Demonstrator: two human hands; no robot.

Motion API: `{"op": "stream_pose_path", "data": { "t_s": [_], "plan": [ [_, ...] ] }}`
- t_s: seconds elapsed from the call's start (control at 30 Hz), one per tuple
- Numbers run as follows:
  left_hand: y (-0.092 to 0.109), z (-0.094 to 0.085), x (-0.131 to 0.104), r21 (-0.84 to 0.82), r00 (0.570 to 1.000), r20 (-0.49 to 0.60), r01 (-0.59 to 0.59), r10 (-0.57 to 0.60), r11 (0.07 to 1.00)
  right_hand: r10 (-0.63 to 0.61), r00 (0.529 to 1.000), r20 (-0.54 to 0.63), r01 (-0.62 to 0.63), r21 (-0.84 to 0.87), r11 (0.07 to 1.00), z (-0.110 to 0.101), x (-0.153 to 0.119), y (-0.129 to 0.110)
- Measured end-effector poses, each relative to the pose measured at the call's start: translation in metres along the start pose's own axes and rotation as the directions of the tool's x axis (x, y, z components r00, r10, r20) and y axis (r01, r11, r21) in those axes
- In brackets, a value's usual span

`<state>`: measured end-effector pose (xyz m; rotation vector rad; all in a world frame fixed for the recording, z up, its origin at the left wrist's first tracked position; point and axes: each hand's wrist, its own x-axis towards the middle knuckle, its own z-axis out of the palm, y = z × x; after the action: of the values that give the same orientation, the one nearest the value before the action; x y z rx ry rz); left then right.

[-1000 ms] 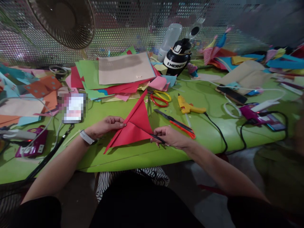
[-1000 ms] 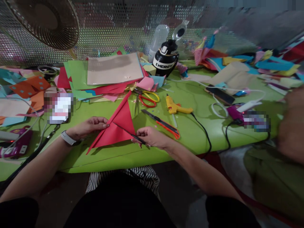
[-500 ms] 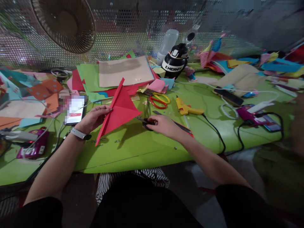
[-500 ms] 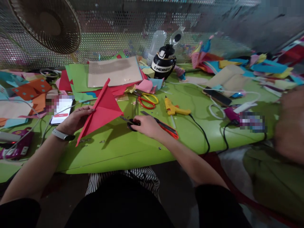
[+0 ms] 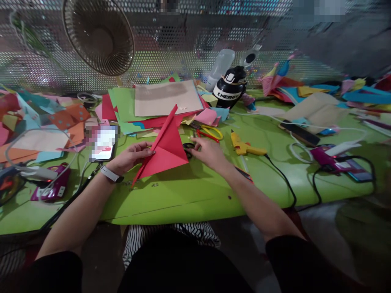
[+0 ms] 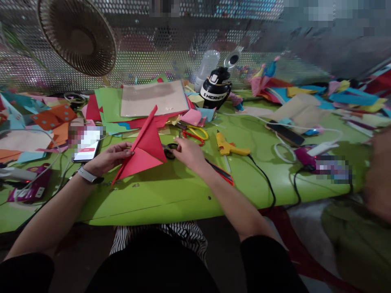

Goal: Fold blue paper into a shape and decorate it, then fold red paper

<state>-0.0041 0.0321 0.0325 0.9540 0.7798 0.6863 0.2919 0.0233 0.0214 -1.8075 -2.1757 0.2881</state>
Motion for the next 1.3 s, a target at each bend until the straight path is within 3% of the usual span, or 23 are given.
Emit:
{"op": "stream_pose_path", "data": {
  "t_s": [0.07,0.17,0.27,0.37,0.47,0.57,0.63,0.83,0.93,1.03,1.13,1.3],
  "plan": [
    [-0.003,-0.002,0.002,-0.016,1.0,0.011,0.009,-0.009,1.0,-0.11,0.983,-0.146,0.114,0.014,0.993,-0.001,-0.004,0.003],
    [-0.006,-0.003,0.003,-0.028,0.999,0.05,0.023,-0.022,0.999,-0.387,0.892,-0.234,0.386,-0.052,0.921,0.001,-0.01,0.003],
    [-0.005,-0.002,0.002,0.058,0.996,0.091,0.015,-0.02,0.998,-0.552,0.81,-0.2,0.54,-0.115,0.834,0.007,-0.016,0.002],
    [-0.001,-0.004,0.0,0.307,0.993,0.105,0.025,-0.06,0.951,-0.614,0.775,-0.148,0.602,-0.124,0.789,0.016,-0.02,0.003],
    [0.001,-0.009,0.0,0.552,0.99,0.104,0.018,-0.09,0.834,-0.651,0.754,-0.09,0.643,-0.099,0.759,0.022,-0.022,0.003],
    [0.002,-0.015,0.001,0.723,0.996,0.079,-0.026,-0.045,0.69,-0.69,0.721,-0.065,0.686,-0.08,0.723,0.023,-0.022,-0.001],
    [0.004,-0.017,0.001,0.8,0.998,0.053,-0.059,0.027,0.598,-0.664,0.745,-0.068,0.66,-0.073,0.748,0.023,-0.021,-0.003],
    [0.008,-0.021,0.0,0.894,0.978,0.042,-0.128,0.203,0.43,-0.416,0.907,-0.061,0.41,-0.084,0.908,0.033,-0.008,0.012],
    [0.003,-0.022,0.004,0.909,0.963,0.08,-0.176,0.257,0.378,-0.322,0.936,-0.139,0.307,-0.123,0.944,0.038,-0.002,0.021],
    [-0.003,-0.021,0.007,0.898,0.945,0.103,-0.223,0.311,0.379,-0.292,0.923,-0.252,0.272,-0.112,0.956,0.035,-0.003,0.021],
    [-0.005,-0.018,0.007,0.87,0.94,0.101,-0.242,0.325,0.43,-0.357,0.878,-0.318,0.339,-0.112,0.934,0.03,-0.011,0.012],
    [-0.005,-0.017,0.007,0.781,0.961,0.085,-0.229,0.265,0.581,-0.578,0.777,-0.251,0.513,-0.28,0.811,0.027,-0.023,-0.004]
  ]
}}
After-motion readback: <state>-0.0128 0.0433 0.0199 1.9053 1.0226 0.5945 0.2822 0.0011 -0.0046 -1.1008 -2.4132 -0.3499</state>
